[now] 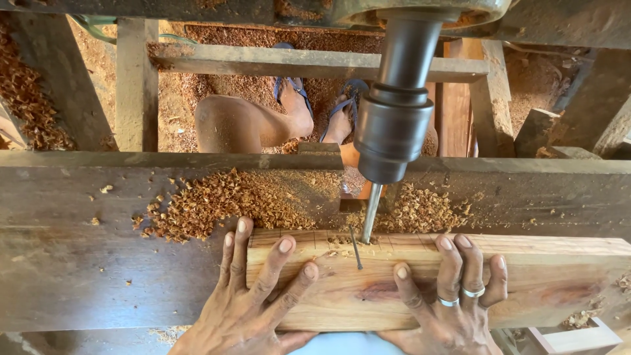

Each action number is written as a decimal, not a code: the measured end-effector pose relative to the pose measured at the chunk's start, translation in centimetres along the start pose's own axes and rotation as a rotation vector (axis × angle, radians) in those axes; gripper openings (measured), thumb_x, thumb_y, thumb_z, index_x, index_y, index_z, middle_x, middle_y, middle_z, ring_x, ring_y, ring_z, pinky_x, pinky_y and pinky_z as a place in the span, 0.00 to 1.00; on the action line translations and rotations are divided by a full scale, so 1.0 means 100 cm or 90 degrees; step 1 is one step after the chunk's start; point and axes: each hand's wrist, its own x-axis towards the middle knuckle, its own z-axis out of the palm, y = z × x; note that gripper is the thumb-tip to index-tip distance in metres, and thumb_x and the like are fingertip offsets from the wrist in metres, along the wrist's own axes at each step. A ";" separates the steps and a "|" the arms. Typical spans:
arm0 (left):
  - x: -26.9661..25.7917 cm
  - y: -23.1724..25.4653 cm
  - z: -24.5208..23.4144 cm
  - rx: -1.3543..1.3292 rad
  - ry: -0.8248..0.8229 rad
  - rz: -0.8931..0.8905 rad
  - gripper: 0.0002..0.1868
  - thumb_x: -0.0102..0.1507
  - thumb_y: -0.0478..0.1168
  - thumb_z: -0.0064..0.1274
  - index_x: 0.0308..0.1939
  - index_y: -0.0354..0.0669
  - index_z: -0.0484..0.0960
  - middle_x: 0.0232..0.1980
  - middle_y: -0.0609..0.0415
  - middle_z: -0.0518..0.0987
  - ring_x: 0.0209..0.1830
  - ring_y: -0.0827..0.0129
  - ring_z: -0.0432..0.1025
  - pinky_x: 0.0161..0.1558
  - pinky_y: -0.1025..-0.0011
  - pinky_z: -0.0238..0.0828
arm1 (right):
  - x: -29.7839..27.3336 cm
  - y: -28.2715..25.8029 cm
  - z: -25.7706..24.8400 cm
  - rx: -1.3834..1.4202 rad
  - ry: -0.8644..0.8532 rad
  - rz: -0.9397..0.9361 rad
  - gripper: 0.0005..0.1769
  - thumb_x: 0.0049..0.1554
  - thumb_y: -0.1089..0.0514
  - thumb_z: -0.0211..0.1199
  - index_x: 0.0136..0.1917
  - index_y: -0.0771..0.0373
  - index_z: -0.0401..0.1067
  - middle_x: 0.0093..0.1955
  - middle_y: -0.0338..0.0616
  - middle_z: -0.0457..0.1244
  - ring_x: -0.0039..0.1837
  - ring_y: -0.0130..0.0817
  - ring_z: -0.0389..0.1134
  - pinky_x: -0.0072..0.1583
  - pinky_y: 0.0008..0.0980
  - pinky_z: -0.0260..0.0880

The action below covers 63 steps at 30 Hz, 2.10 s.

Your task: The person holds a marked wooden plank on a drill press table and drills a series of holes along pencil marks, repositioning the plank between holes and brushing away sawdust. The drill bit bores through the wood repeatedly as the person guides the plank by hand.

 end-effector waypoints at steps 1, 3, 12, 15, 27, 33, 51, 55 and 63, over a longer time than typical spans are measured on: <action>-0.001 0.000 0.001 0.000 0.000 0.000 0.60 0.46 0.68 0.69 0.75 0.61 0.56 0.80 0.46 0.38 0.72 0.14 0.34 0.65 0.19 0.37 | 0.000 -0.001 0.000 0.000 0.000 0.000 0.59 0.38 0.13 0.64 0.73 0.44 0.60 0.72 0.68 0.45 0.76 0.69 0.42 0.67 0.79 0.30; -0.001 -0.001 0.002 0.011 0.004 0.005 0.59 0.46 0.70 0.69 0.75 0.62 0.56 0.80 0.47 0.38 0.72 0.14 0.34 0.64 0.18 0.37 | 0.001 -0.001 0.000 0.006 -0.007 0.007 0.61 0.37 0.13 0.64 0.75 0.44 0.56 0.72 0.68 0.45 0.75 0.70 0.42 0.67 0.81 0.29; 0.000 -0.001 0.005 0.014 0.017 0.001 0.59 0.46 0.72 0.68 0.75 0.62 0.58 0.80 0.47 0.39 0.72 0.13 0.35 0.62 0.16 0.41 | -0.002 0.007 0.003 -0.007 -0.011 -0.027 0.65 0.37 0.12 0.64 0.76 0.45 0.53 0.71 0.70 0.45 0.74 0.72 0.43 0.66 0.83 0.31; 0.000 -0.002 0.006 0.016 0.026 0.004 0.58 0.46 0.71 0.68 0.75 0.61 0.58 0.80 0.46 0.40 0.72 0.13 0.36 0.61 0.16 0.42 | 0.002 0.005 0.002 -0.013 -0.001 -0.028 0.65 0.38 0.11 0.64 0.76 0.46 0.53 0.71 0.70 0.45 0.73 0.72 0.44 0.65 0.83 0.32; 0.003 -0.006 0.006 0.016 0.018 0.015 0.57 0.47 0.73 0.66 0.74 0.61 0.59 0.80 0.46 0.40 0.71 0.12 0.37 0.60 0.15 0.42 | -0.002 0.012 0.002 -0.043 -0.037 -0.032 0.58 0.43 0.11 0.55 0.75 0.45 0.55 0.72 0.70 0.45 0.73 0.72 0.44 0.63 0.84 0.34; 0.007 -0.008 0.006 0.012 0.002 0.015 0.57 0.47 0.72 0.66 0.74 0.60 0.60 0.80 0.46 0.40 0.72 0.13 0.36 0.59 0.15 0.42 | -0.004 0.016 0.004 -0.046 -0.054 -0.017 0.55 0.44 0.13 0.54 0.74 0.44 0.56 0.72 0.69 0.44 0.75 0.71 0.42 0.64 0.84 0.33; -0.014 0.016 0.005 0.026 0.045 0.015 0.58 0.45 0.72 0.67 0.72 0.55 0.62 0.79 0.43 0.40 0.73 0.16 0.36 0.64 0.18 0.41 | -0.015 -0.007 -0.011 0.020 0.009 -0.020 0.64 0.32 0.18 0.73 0.74 0.49 0.60 0.75 0.73 0.43 0.76 0.73 0.41 0.70 0.74 0.28; -0.026 0.007 0.016 0.032 0.037 -0.007 0.56 0.45 0.71 0.66 0.72 0.58 0.62 0.80 0.45 0.41 0.73 0.17 0.37 0.64 0.20 0.43 | -0.030 -0.010 0.009 0.010 -0.002 -0.036 0.61 0.34 0.24 0.75 0.74 0.47 0.61 0.76 0.71 0.43 0.77 0.71 0.40 0.71 0.73 0.28; -0.024 -0.003 0.012 0.024 0.027 0.001 0.57 0.47 0.72 0.66 0.74 0.61 0.60 0.80 0.47 0.40 0.73 0.16 0.37 0.64 0.21 0.44 | -0.027 -0.005 0.014 0.011 -0.029 -0.014 0.62 0.33 0.21 0.74 0.74 0.45 0.59 0.75 0.71 0.42 0.77 0.71 0.38 0.70 0.77 0.27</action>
